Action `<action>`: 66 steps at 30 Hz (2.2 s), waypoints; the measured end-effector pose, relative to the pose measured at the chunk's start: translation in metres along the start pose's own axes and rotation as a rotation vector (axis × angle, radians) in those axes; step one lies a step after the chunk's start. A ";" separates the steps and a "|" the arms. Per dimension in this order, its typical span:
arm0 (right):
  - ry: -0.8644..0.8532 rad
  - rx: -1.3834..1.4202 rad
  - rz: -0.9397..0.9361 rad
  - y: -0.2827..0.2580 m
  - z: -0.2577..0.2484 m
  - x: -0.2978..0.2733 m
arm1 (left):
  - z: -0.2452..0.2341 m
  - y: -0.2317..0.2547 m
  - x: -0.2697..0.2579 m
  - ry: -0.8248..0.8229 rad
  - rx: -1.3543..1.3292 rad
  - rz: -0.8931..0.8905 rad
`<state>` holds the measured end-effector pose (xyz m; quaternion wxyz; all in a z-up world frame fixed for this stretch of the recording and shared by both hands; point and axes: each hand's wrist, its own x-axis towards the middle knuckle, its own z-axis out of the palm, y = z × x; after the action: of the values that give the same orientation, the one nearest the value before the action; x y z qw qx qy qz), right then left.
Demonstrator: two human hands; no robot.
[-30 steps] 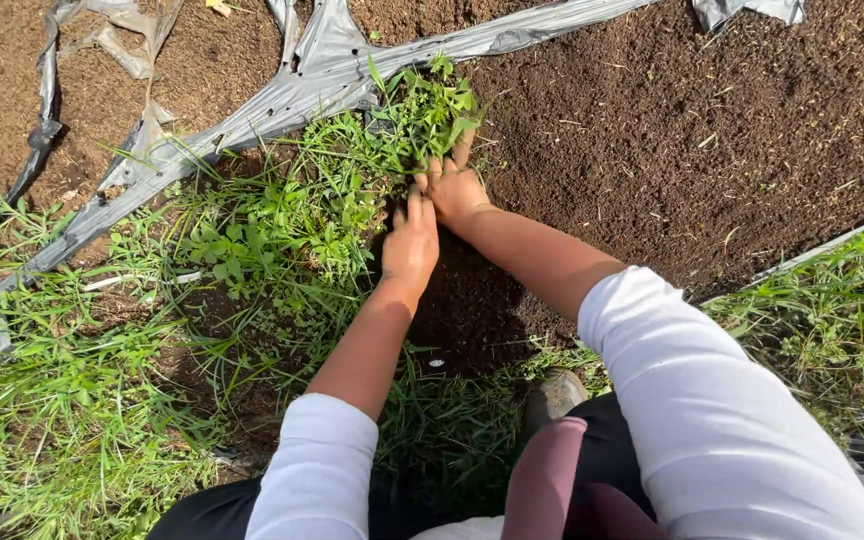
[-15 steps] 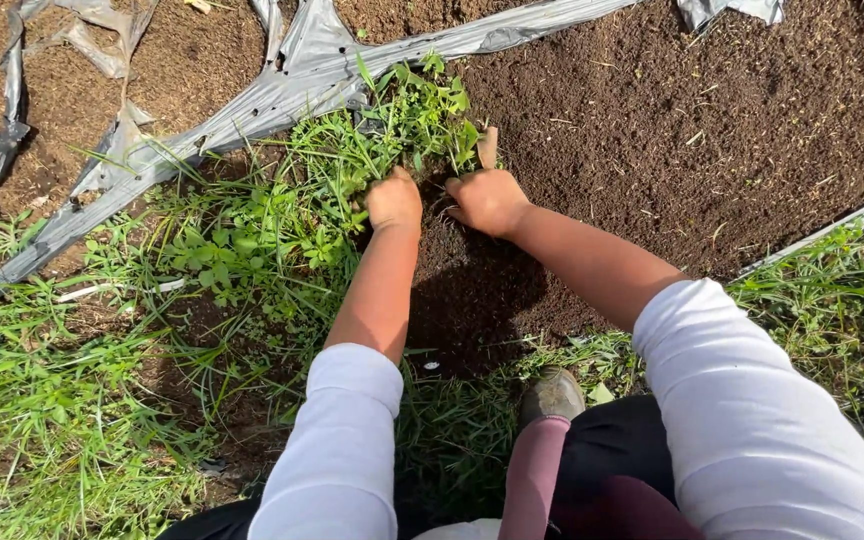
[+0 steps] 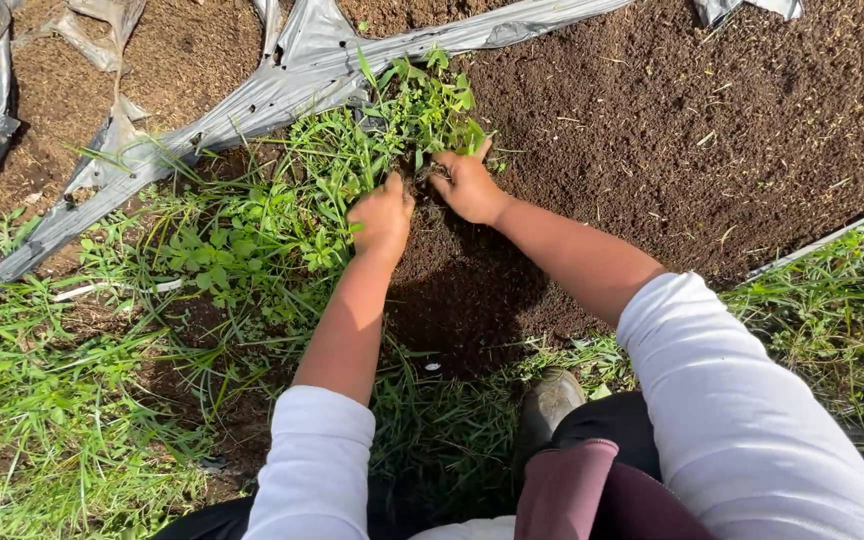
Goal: Pulling weeds from a garden bed by hand
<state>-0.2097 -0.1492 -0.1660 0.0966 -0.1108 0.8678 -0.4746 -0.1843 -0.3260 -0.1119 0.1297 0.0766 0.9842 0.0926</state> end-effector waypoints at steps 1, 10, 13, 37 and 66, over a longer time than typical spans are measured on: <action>-0.001 0.003 0.000 -0.003 -0.002 -0.002 | 0.003 0.003 -0.005 -0.002 0.003 -0.001; 0.050 -0.005 0.089 -0.025 -0.035 -0.041 | -0.010 0.013 -0.066 -0.164 -0.105 0.109; 0.092 -0.012 0.184 -0.053 -0.074 -0.067 | -0.036 0.026 -0.046 -0.072 -0.014 0.095; -0.182 -0.417 -0.053 -0.007 -0.072 -0.034 | 0.045 0.002 -0.073 0.152 -0.898 -0.297; -0.318 -0.574 -0.149 -0.090 -0.101 -0.028 | 0.060 -0.001 -0.074 0.236 -0.655 -0.213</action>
<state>-0.2011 -0.1076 -0.0345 0.1608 -0.2695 0.9296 -0.1934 -0.0974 -0.3303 -0.1516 0.0418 -0.0829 0.9131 0.3970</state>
